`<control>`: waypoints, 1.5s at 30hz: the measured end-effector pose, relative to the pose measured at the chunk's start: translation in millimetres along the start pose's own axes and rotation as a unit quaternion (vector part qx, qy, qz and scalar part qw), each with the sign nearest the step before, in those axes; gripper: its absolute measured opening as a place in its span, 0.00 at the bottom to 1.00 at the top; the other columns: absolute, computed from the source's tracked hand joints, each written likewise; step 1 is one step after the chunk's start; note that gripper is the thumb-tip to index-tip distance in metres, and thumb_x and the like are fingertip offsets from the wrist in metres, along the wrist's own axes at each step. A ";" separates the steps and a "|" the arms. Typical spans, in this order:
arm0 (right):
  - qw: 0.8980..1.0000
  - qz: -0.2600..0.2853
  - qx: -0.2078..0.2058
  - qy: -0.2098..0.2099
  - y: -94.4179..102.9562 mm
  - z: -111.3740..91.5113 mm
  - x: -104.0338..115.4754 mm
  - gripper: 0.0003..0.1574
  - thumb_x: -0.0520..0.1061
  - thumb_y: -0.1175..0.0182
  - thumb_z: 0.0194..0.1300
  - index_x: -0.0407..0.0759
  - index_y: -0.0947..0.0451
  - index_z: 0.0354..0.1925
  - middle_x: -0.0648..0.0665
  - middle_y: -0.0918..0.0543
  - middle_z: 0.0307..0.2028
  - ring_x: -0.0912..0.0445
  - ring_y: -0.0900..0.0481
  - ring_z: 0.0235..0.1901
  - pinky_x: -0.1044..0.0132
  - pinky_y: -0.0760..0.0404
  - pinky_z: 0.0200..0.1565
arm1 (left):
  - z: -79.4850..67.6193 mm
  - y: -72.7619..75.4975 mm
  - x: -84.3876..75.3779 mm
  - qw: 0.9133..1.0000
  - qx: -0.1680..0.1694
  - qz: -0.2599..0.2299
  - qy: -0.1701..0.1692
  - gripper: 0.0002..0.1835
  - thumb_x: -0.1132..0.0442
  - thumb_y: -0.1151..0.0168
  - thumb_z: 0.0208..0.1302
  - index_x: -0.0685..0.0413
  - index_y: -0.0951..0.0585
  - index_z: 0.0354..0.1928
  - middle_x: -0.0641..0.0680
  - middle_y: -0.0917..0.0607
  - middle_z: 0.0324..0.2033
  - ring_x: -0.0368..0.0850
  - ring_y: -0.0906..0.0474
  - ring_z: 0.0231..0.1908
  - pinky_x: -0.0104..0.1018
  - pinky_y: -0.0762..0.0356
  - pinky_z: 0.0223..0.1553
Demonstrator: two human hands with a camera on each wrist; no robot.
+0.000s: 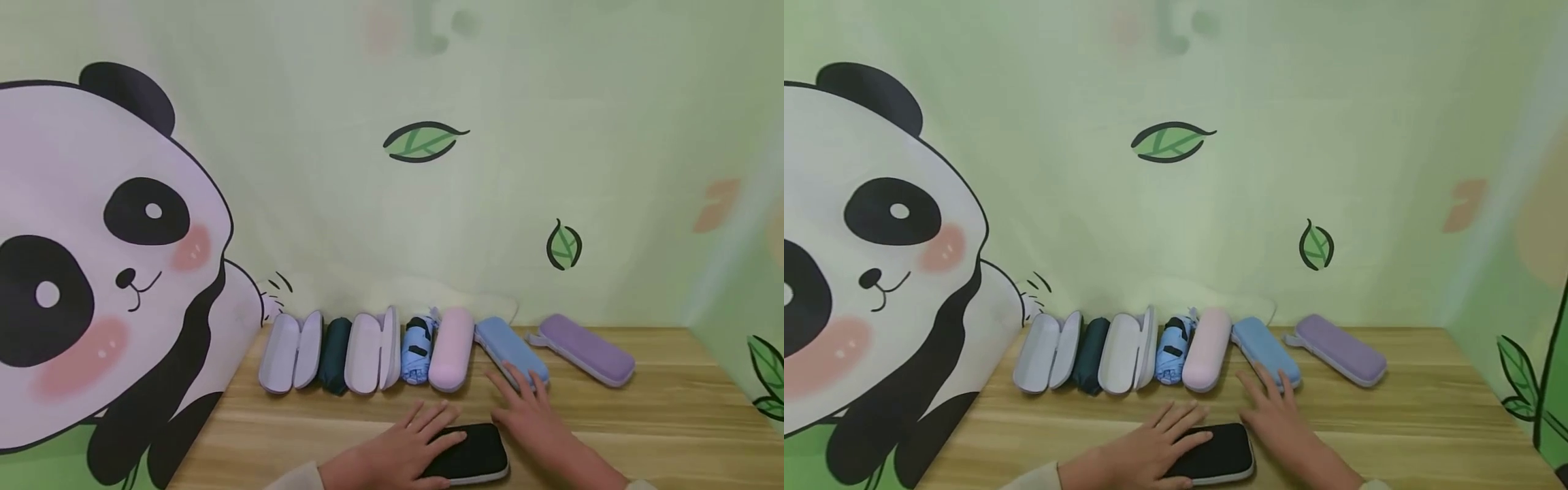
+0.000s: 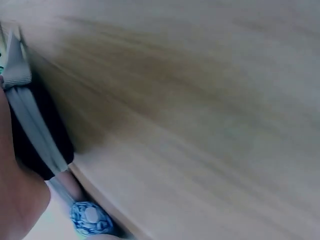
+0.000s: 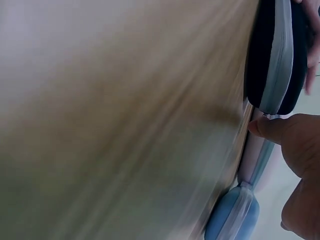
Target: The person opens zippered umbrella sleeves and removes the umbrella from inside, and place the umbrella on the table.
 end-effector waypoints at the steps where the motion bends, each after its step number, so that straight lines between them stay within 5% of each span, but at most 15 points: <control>1: 1.000 0.002 0.003 -0.003 -1.6 1.1 -1.0 0.12 0.37 0.25 0.52 0.53 0.17 0.29 0.36 0.32 0.70 0.31 0.45 0.70 0.24 0.38 0.57 | 0.2 -0.9 -1.7 1.000 -0.007 -0.008 -0.010 0.38 0.34 0.67 0.79 0.39 0.55 0.82 0.51 0.60 0.82 0.51 0.67 0.80 0.62 0.50 0.73; 6: 1.000 0.009 -0.004 -0.011 -2.4 7.9 -8.3 0.11 0.41 0.24 0.52 0.52 0.17 0.29 0.35 0.31 0.69 0.29 0.43 0.70 0.22 0.39 0.57 | 3.3 -5.1 -2.6 0.999 -0.018 -0.047 -0.014 0.34 0.38 0.68 0.81 0.29 0.62 0.81 0.43 0.64 0.81 0.51 0.65 0.80 0.63 0.46 0.72; 14: 0.999 -0.007 -0.039 -0.016 1.4 11.6 -21.0 0.12 0.39 0.23 0.47 0.52 0.17 0.27 0.35 0.29 0.67 0.29 0.40 0.67 0.22 0.37 0.54 | 10.6 -7.0 5.4 0.997 0.000 -0.063 0.039 0.31 0.37 0.73 0.80 0.23 0.63 0.80 0.36 0.67 0.80 0.51 0.62 0.80 0.64 0.37 0.67; 22: 0.999 -0.003 -0.016 -0.040 -2.0 6.5 -26.5 0.12 0.45 0.22 0.48 0.54 0.18 0.26 0.36 0.29 0.67 0.29 0.40 0.68 0.21 0.38 0.56 | 15.8 -6.5 15.9 0.994 -0.010 -0.059 0.095 0.31 0.38 0.72 0.81 0.22 0.63 0.80 0.36 0.64 0.80 0.54 0.58 0.80 0.67 0.33 0.63; 29: 0.998 0.016 0.010 -0.053 1.0 -4.4 -19.1 0.09 0.40 0.24 0.51 0.52 0.15 0.30 0.35 0.30 0.67 0.28 0.41 0.67 0.23 0.37 0.57 | 16.2 -9.1 17.6 0.993 -0.015 -0.050 0.103 0.31 0.38 0.72 0.80 0.22 0.63 0.80 0.36 0.64 0.80 0.55 0.56 0.79 0.68 0.32 0.62; 37: 0.997 0.052 -0.002 -0.052 8.6 -13.6 -8.3 0.10 0.42 0.20 0.45 0.53 0.13 0.26 0.36 0.29 0.67 0.28 0.40 0.67 0.25 0.37 0.55 | 17.5 -8.2 16.6 0.993 -0.020 -0.036 0.110 0.31 0.38 0.71 0.81 0.22 0.62 0.80 0.37 0.62 0.81 0.56 0.55 0.79 0.67 0.31 0.61; 45: 0.988 0.117 0.028 -0.095 7.5 -14.0 8.2 0.14 0.39 0.22 0.49 0.53 0.18 0.22 0.34 0.30 0.67 0.28 0.42 0.68 0.24 0.39 0.57 | 17.4 -9.8 17.2 0.992 -0.028 -0.028 0.122 0.32 0.38 0.68 0.81 0.22 0.61 0.80 0.38 0.60 0.81 0.56 0.55 0.79 0.65 0.31 0.62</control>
Point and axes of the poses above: each hand's wrist, its own z-axis towards the middle knuckle, its own y-axis out of the back of the hand, x = y × z, the point moved 8 cm from there along z, towards the middle knuckle
